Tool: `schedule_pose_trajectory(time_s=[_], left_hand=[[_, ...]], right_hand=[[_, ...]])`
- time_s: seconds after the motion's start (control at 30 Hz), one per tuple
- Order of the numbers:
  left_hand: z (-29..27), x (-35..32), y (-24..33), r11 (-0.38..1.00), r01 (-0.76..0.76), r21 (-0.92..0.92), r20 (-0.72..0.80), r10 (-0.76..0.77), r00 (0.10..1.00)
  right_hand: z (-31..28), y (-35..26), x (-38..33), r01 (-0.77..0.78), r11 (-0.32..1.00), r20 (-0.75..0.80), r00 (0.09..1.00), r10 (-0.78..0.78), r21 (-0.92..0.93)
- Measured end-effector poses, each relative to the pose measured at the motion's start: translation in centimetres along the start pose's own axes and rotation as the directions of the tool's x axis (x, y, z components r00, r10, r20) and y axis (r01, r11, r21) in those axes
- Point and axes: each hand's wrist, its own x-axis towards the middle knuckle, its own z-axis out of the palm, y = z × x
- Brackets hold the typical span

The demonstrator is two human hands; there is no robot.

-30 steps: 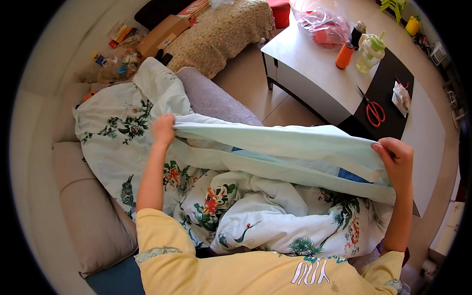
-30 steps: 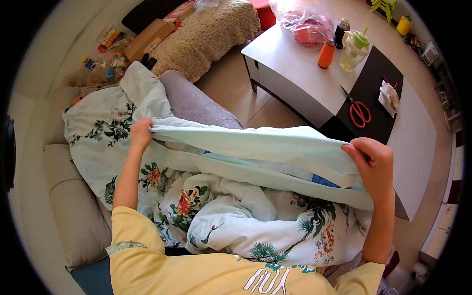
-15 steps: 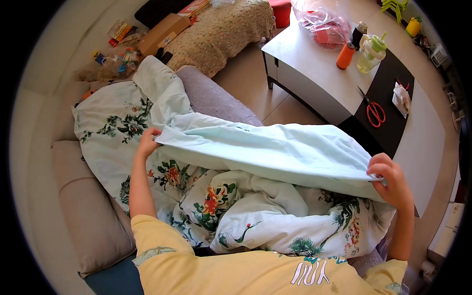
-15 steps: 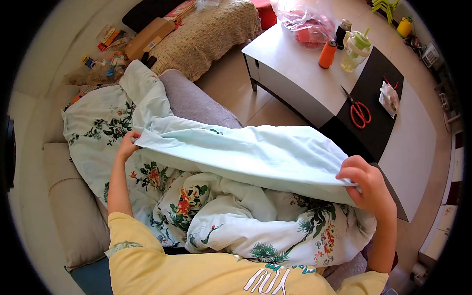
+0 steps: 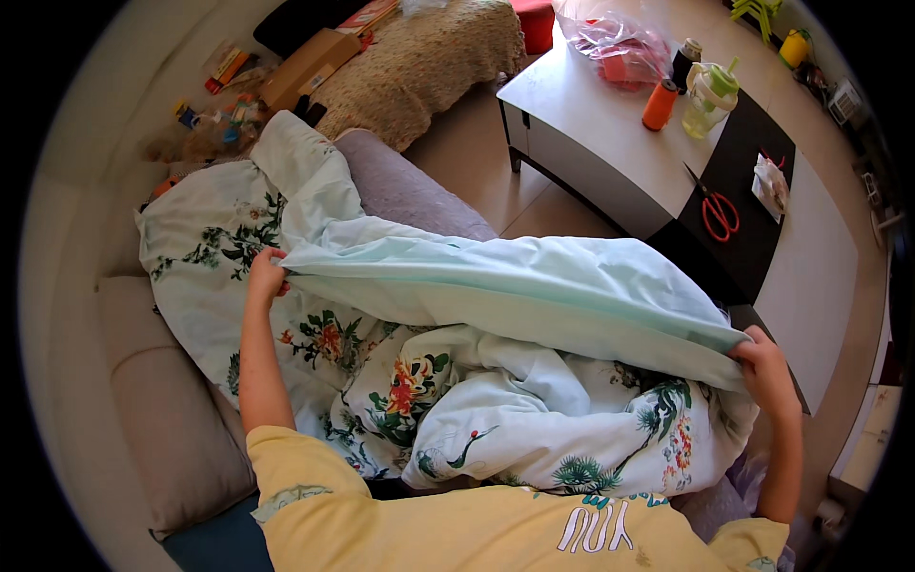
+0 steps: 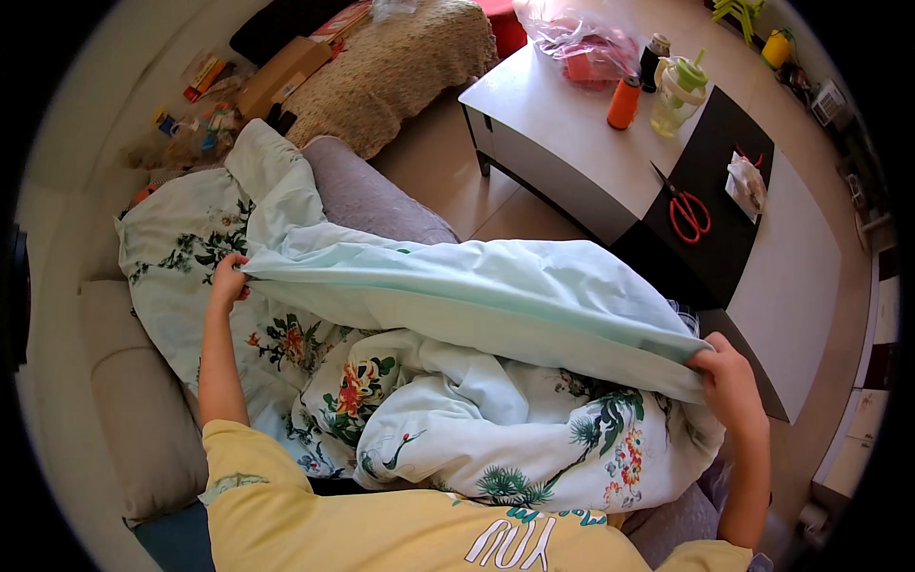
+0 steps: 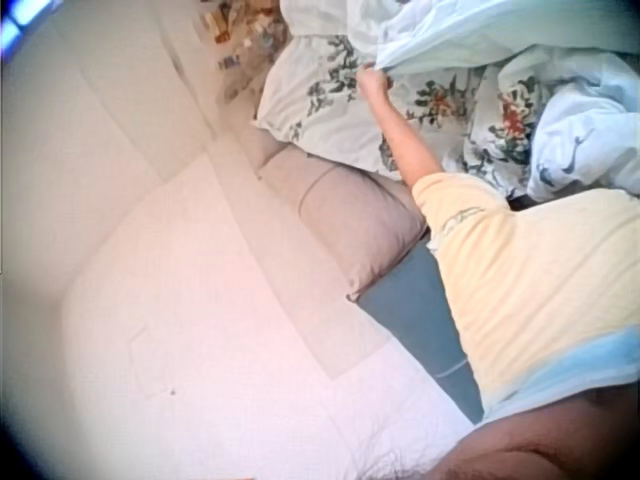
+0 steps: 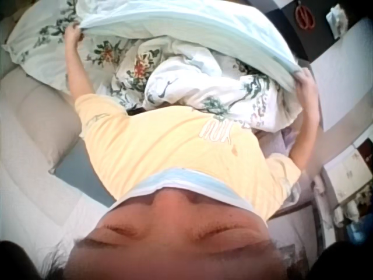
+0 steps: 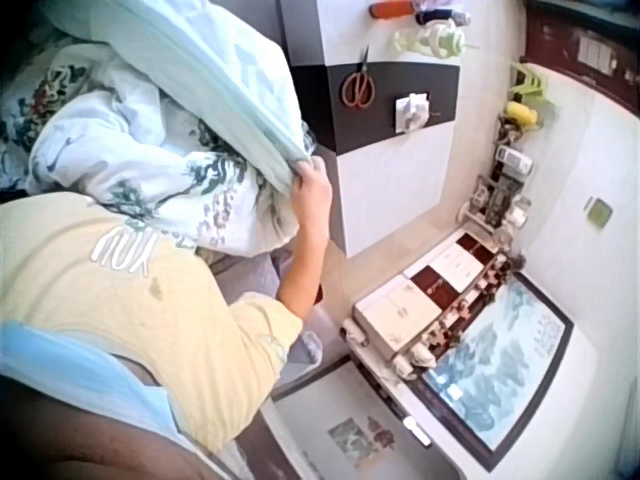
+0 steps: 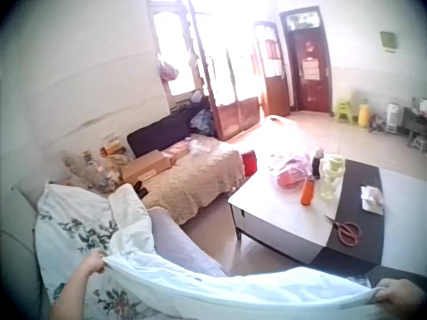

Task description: The person sits on the floor and handles a large floral-patterned duvet cover, spreading it out and folding it. They use scissors to cut a section of the fabric and then prepare a spool of orange thread, pulling a length of thread to thread a needle.

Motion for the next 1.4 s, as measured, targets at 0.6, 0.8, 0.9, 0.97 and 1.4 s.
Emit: schedule_pose_trajectory(time_s=[0.6, 0.8, 0.9, 0.97, 1.4], left_hand=[[1.9, -3.0, -4.8, 0.936, -0.309, 0.171, 0.151, 0.285, 0.947], [2.7, -3.9, -7.5, 0.865, -0.473, 0.168, -0.092, 0.492, 0.866], [3.1, -3.1, -8.3, 0.816, -0.557, 0.153, -0.145, 0.576, 0.804], [3.3, -2.3, -9.5, 0.873, -0.484, 0.051, -0.166, 0.486, 0.858], [1.3, -1.6, -10.5, 0.842, -0.183, -0.508, 0.104, 0.271, 0.957]], right_hand=[[-1.9, -0.4, -4.5, 0.185, 0.954, -0.034, 0.98, -0.198, -0.235], [-2.1, -2.8, -4.7, 0.199, 0.97, -0.079, 0.974, -0.211, -0.138], [-0.5, -0.2, -5.1, 0.136, 0.977, -0.171, 0.972, -0.163, -0.162], [-0.1, 1.6, -5.4, 0.123, 0.98, -0.253, 0.954, -0.161, -0.159], [1.3, 3.2, -6.4, 0.105, 0.994, -0.426, 0.901, -0.079, 0.039]])
